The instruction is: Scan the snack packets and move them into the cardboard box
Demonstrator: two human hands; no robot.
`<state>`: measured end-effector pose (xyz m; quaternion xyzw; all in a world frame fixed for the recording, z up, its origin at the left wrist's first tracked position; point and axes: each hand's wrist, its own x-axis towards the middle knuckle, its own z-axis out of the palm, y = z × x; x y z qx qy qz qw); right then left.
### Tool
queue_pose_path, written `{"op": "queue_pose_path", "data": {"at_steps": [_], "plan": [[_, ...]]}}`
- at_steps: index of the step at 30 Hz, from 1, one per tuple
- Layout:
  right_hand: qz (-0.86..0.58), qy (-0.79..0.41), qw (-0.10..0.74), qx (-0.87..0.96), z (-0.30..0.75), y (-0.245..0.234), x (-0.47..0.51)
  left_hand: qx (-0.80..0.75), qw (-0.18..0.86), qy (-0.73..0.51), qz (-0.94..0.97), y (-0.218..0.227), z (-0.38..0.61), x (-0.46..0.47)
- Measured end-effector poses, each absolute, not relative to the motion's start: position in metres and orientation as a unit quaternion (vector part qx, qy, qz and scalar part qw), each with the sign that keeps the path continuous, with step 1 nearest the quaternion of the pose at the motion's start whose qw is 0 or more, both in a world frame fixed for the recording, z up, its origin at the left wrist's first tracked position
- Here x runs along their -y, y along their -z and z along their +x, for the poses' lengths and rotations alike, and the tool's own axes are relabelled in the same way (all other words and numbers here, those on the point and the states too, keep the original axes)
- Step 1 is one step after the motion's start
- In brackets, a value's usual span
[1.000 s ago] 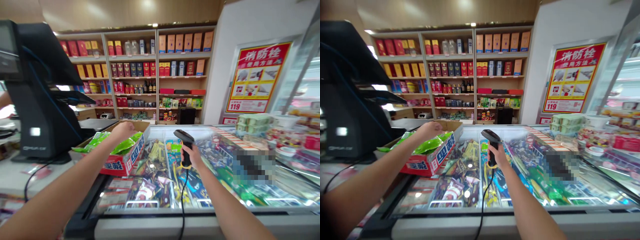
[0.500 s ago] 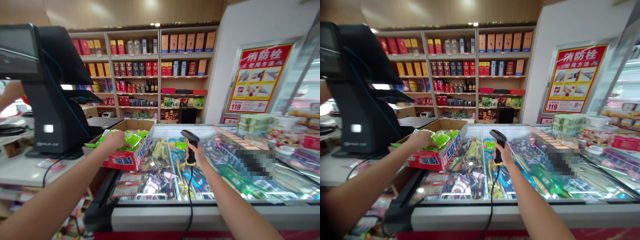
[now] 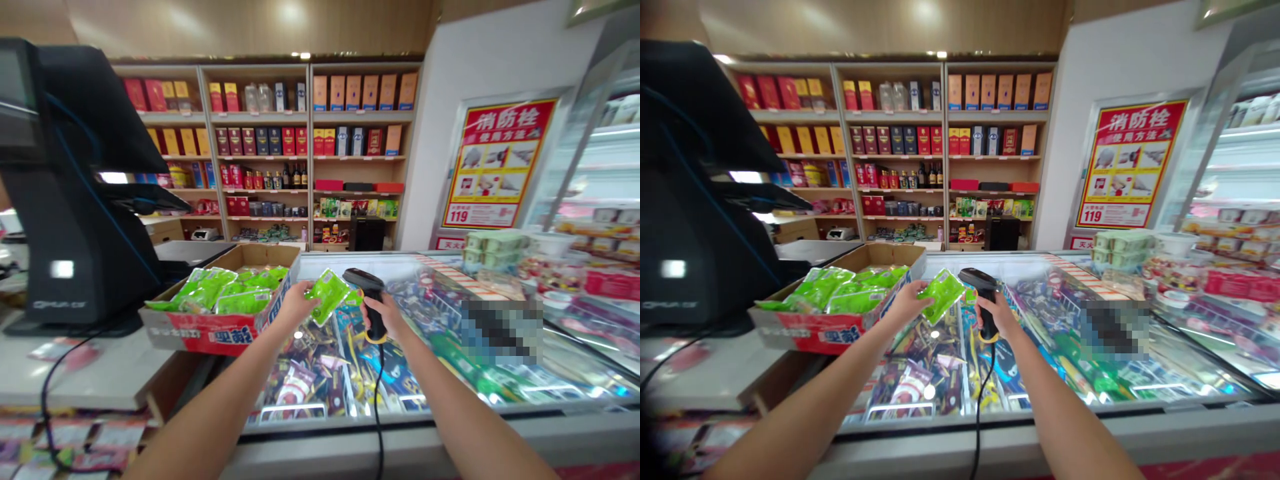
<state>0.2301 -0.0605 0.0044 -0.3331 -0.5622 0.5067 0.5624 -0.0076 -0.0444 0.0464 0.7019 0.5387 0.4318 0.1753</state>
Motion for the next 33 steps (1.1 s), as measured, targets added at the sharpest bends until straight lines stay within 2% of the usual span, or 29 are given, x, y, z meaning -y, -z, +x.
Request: {"op": "queue_pose_path", "data": {"at_steps": [3,6,15,28,31,33], "plan": [[-0.341,-0.517,0.529,0.581,0.234,-0.004,0.060,-0.540,0.229,-0.502,0.636,-0.005,0.004,0.020],[-0.363,-0.520,0.478,0.607,0.236,-0.004,0.060,-0.523,0.279,-0.534,0.603,0.016,-0.002,0.004],[-0.395,-0.504,0.446,0.625,0.232,-0.002,0.061,-0.522,0.251,-0.574,0.579,0.019,-0.008,0.003],[-0.404,-0.533,0.455,0.588,0.233,0.001,0.058,-0.519,0.243,-0.572,0.587,0.017,-0.009,0.011],[-0.404,-0.524,0.492,0.567,0.235,-0.001,0.054,-0.514,0.276,-0.587,0.561,0.019,-0.004,0.012],[-0.410,-0.504,0.538,0.538,0.236,-0.004,0.053,-0.503,0.340,-0.597,0.524,0.021,0.004,0.012]]}}
